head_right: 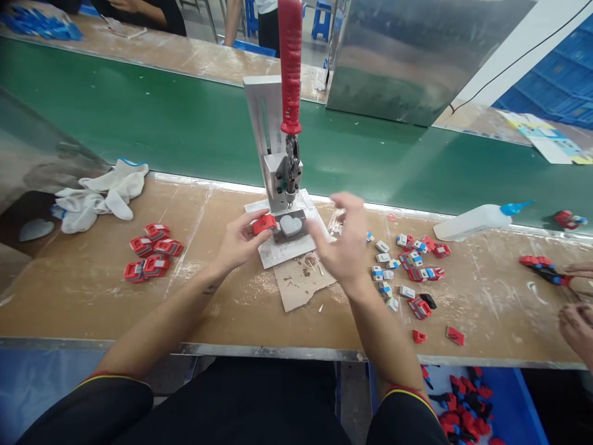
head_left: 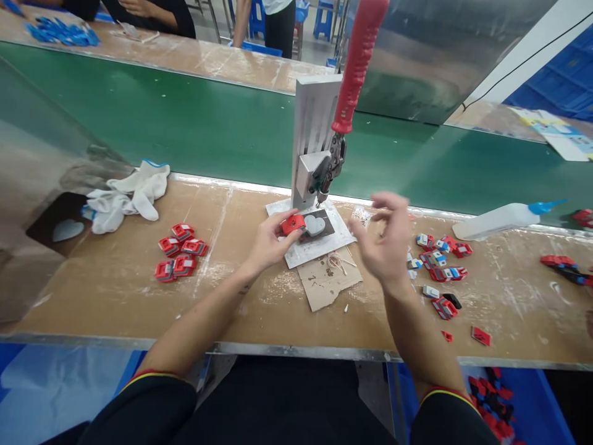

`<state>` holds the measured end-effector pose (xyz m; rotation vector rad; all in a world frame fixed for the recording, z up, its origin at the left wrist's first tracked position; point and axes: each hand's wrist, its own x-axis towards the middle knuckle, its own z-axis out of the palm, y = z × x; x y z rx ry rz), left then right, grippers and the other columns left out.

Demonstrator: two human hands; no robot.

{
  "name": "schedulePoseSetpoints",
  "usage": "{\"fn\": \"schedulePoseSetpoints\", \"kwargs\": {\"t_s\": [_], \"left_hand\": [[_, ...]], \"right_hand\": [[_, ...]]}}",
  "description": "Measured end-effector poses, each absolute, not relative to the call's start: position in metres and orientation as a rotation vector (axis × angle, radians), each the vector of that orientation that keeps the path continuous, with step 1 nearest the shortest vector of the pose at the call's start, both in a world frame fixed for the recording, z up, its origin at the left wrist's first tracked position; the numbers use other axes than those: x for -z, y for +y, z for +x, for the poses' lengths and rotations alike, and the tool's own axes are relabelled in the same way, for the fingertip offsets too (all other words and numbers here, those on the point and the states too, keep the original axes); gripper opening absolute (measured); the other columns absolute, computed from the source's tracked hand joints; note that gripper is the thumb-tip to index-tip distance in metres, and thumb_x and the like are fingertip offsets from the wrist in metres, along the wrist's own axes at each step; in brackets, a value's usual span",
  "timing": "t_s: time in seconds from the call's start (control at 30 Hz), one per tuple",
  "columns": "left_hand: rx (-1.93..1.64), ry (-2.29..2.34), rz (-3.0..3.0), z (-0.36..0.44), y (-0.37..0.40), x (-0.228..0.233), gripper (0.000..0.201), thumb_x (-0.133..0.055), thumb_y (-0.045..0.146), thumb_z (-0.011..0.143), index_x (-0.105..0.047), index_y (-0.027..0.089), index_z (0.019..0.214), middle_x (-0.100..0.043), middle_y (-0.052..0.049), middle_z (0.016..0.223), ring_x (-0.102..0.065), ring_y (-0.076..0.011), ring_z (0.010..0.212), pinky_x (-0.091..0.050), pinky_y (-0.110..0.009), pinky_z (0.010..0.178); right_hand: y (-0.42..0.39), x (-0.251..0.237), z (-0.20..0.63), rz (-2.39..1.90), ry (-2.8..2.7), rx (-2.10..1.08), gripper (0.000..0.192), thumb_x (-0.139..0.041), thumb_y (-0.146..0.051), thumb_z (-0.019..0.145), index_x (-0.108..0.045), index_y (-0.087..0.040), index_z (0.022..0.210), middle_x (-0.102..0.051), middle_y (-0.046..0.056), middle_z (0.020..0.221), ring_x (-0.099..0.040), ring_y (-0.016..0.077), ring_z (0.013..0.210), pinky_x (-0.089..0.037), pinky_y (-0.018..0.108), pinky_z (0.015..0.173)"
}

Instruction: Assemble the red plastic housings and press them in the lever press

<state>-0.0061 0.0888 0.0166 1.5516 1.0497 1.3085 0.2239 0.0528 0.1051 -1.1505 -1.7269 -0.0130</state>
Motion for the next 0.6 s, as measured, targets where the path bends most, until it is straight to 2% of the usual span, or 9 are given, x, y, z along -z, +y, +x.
{"fn": "schedulePoseSetpoints", "kwargs": {"t_s": [0.13, 0.27, 0.3, 0.37, 0.47, 0.53, 0.6], "left_hand": [[-1.158, 1.226, 1.842, -0.005, 0.108, -0.012, 0.047, -0.077, 0.033, 0.089, -0.07, 0.021, 0.133, -0.077, -0.014, 0.124, -0.075, -0.0277, 0.105, -0.065, -0.048, 0.094], [-1.13, 1.323, 1.904, 0.01, 0.12, -0.016, 0.047, -0.078, 0.032, 0.09, -0.065, 0.019, 0.133, -0.076, -0.016, 0.128, -0.076, -0.0289, 0.108, -0.063, -0.046, 0.095], [-1.115, 1.333, 1.928, 0.013, 0.122, -0.017, 0.044, -0.078, 0.031, 0.09, -0.065, 0.018, 0.13, -0.077, -0.015, 0.124, -0.076, -0.0288, 0.107, -0.063, -0.046, 0.094], [-1.094, 1.344, 1.988, 0.017, 0.124, -0.021, 0.038, -0.079, 0.031, 0.089, -0.068, 0.018, 0.123, -0.078, -0.014, 0.117, -0.076, -0.0285, 0.103, -0.063, -0.046, 0.092], [-1.095, 1.351, 2.052, 0.02, 0.124, -0.027, 0.033, -0.079, 0.03, 0.09, -0.069, 0.018, 0.12, -0.079, -0.013, 0.112, -0.076, -0.0276, 0.1, -0.063, -0.044, 0.089], [-1.095, 1.361, 2.075, 0.022, 0.124, -0.031, 0.033, -0.079, 0.028, 0.09, -0.07, 0.019, 0.121, -0.079, -0.012, 0.111, -0.076, -0.0272, 0.1, -0.063, -0.042, 0.088], [-1.08, 1.367, 2.095, 0.024, 0.124, -0.034, 0.034, -0.079, 0.026, 0.09, -0.071, 0.019, 0.122, -0.078, -0.011, 0.112, -0.076, -0.0269, 0.1, -0.063, -0.042, 0.089]], "right_hand": [[0.097, -0.174, 0.226, -0.932, -1.59, 0.106, 0.036, -0.062, -0.046, 0.098, -0.05, -0.027, 0.126, -0.057, 0.009, 0.125, -0.063, 0.0242, 0.108, -0.053, 0.039, 0.08], [0.148, -0.23, 0.206, -0.889, -1.739, 0.064, 0.056, -0.066, -0.044, 0.094, -0.04, -0.017, 0.136, -0.055, 0.017, 0.144, -0.054, 0.0245, 0.134, -0.052, 0.037, 0.096], [0.16, -0.238, 0.201, -0.92, -1.782, 0.043, 0.055, -0.065, -0.044, 0.095, -0.041, -0.016, 0.136, -0.058, 0.015, 0.138, -0.056, 0.0214, 0.129, -0.051, 0.034, 0.095], [0.179, -0.246, 0.191, -0.961, -1.863, -0.011, 0.043, -0.061, -0.039, 0.099, -0.047, -0.015, 0.132, -0.064, 0.009, 0.119, -0.061, 0.0149, 0.107, -0.05, 0.028, 0.089], [0.193, -0.246, 0.181, -0.849, -1.901, -0.031, 0.018, -0.058, -0.023, 0.101, -0.057, -0.012, 0.115, -0.062, 0.003, 0.096, -0.053, 0.01, 0.078, -0.048, 0.025, 0.082], [0.188, -0.245, 0.178, -0.747, -1.886, -0.001, 0.01, -0.058, -0.019, 0.098, -0.058, -0.013, 0.106, -0.059, 0.002, 0.091, -0.046, 0.0098, 0.072, -0.047, 0.026, 0.079], [0.173, -0.245, 0.178, -0.714, -1.875, -0.005, 0.013, -0.056, -0.024, 0.099, -0.056, -0.015, 0.108, -0.057, 0.002, 0.089, -0.045, 0.0115, 0.071, -0.048, 0.027, 0.073]]}}
